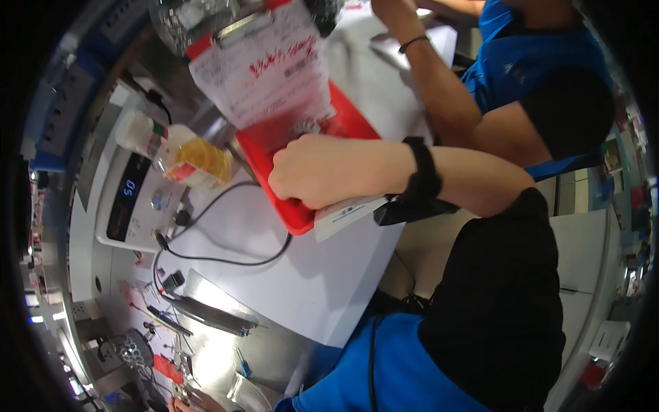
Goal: Refining and polishing a small dental crown using a hand-held rotary tool at a workstation.
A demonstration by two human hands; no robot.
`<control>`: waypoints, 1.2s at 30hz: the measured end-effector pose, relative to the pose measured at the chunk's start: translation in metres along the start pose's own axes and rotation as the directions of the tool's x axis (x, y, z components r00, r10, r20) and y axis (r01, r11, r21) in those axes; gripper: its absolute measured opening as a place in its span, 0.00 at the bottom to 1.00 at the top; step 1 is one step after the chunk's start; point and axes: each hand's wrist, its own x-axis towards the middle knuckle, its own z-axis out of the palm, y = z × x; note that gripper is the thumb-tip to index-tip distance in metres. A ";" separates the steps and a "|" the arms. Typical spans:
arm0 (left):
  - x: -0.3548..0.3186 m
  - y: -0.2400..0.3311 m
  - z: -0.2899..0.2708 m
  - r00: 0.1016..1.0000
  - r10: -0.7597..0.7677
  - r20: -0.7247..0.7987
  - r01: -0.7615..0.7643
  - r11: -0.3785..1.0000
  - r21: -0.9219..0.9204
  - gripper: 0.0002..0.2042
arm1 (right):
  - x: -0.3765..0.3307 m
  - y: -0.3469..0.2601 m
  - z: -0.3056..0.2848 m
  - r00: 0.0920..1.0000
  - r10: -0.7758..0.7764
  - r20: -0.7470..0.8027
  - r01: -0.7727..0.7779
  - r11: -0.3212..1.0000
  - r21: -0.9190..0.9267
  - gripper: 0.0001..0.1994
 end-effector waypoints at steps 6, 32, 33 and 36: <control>0.024 0.014 0.044 0.996 0.058 -0.072 -0.069 0.986 -0.154 0.07 | -0.004 0.001 -0.003 0.996 0.070 0.055 -0.072 0.997 0.022 0.06; -0.028 0.036 -0.076 0.993 -0.067 -0.097 0.059 0.995 -0.080 0.09 | -0.018 0.065 -0.020 0.970 0.183 -0.160 -0.227 0.916 -0.331 0.12; -0.028 0.033 -0.075 0.993 -0.071 -0.099 0.063 0.995 -0.079 0.09 | -0.015 0.064 -0.019 0.969 0.211 -0.125 -0.243 0.902 -0.358 0.13; -0.029 0.035 -0.069 0.993 0.001 -0.120 -0.017 0.991 -0.132 0.09 | -0.009 0.063 -0.017 0.970 0.199 -0.139 -0.239 0.878 -0.414 0.15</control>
